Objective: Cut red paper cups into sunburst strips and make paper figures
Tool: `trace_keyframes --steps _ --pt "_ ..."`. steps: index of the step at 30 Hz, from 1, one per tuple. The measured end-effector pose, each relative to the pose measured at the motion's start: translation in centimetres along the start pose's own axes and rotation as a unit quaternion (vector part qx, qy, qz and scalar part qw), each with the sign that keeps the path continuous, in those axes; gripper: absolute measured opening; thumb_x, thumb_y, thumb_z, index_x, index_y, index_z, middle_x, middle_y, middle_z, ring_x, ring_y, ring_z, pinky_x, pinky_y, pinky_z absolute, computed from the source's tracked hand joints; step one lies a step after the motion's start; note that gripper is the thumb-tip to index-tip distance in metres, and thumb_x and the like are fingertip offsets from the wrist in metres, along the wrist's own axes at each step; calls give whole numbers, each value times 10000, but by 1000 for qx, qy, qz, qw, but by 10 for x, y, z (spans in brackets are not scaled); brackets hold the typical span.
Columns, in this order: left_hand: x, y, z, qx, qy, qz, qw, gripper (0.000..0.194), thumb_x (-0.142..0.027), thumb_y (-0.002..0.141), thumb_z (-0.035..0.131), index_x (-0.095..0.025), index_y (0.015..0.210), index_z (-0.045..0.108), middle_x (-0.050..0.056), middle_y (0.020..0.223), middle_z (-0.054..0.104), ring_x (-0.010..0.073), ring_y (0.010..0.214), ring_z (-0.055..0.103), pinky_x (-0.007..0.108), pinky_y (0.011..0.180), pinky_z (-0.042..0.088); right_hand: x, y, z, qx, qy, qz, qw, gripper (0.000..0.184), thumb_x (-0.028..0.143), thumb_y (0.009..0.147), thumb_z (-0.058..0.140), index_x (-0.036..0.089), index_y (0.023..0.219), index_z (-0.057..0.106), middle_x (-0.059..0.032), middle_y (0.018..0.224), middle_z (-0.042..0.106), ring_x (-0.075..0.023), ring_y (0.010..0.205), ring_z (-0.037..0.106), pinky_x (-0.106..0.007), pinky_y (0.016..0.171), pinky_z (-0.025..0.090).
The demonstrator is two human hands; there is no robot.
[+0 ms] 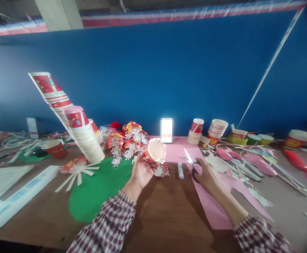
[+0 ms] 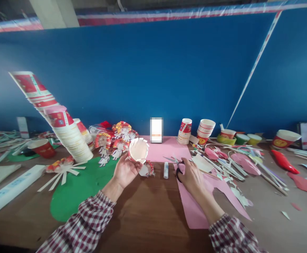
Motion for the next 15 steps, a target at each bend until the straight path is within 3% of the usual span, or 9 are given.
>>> trace_keyframes --steps 3,6,10,15 --pt "3 -1 -1 -11 3 -6 1000 228 -318 884 494 -125 882 615 90 759 679 171 628 634 316 625 563 -3 1 4 -14 4 -18 1000 607 364 792 550 93 1324 443 -193 1210 614 -334 1131 549 -428 892 449" --pt "7 -1 -1 -12 8 -21 1000 256 -332 899 463 -126 915 614 120 841 688 191 697 659 315 639 566 -4 2 5 -30 21 -22 999 576 377 818 526 113 1324 450 -179 1214 614 -329 1122 553 -438 901 447" --pt "13 -1 -2 -22 8 -41 999 235 -296 888 487 -115 971 612 127 847 686 175 679 654 287 609 561 -1 0 4 -14 70 -10 997 486 367 854 480 171 1299 482 -128 1084 670 -279 968 628 -377 794 481" --pt "10 0 0 -9 0 -10 1000 178 -277 840 572 -137 938 621 79 800 680 158 626 630 289 585 557 14 -4 0 20 114 -15 993 422 342 860 460 197 1251 529 -85 992 695 -233 829 649 -316 696 476"
Point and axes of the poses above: each hand's wrist, its own y-axis towards the middle knuckle, its own z-axis out of the palm, x = y × z, the point moved 8 cm from there along y, towards the middle knuckle
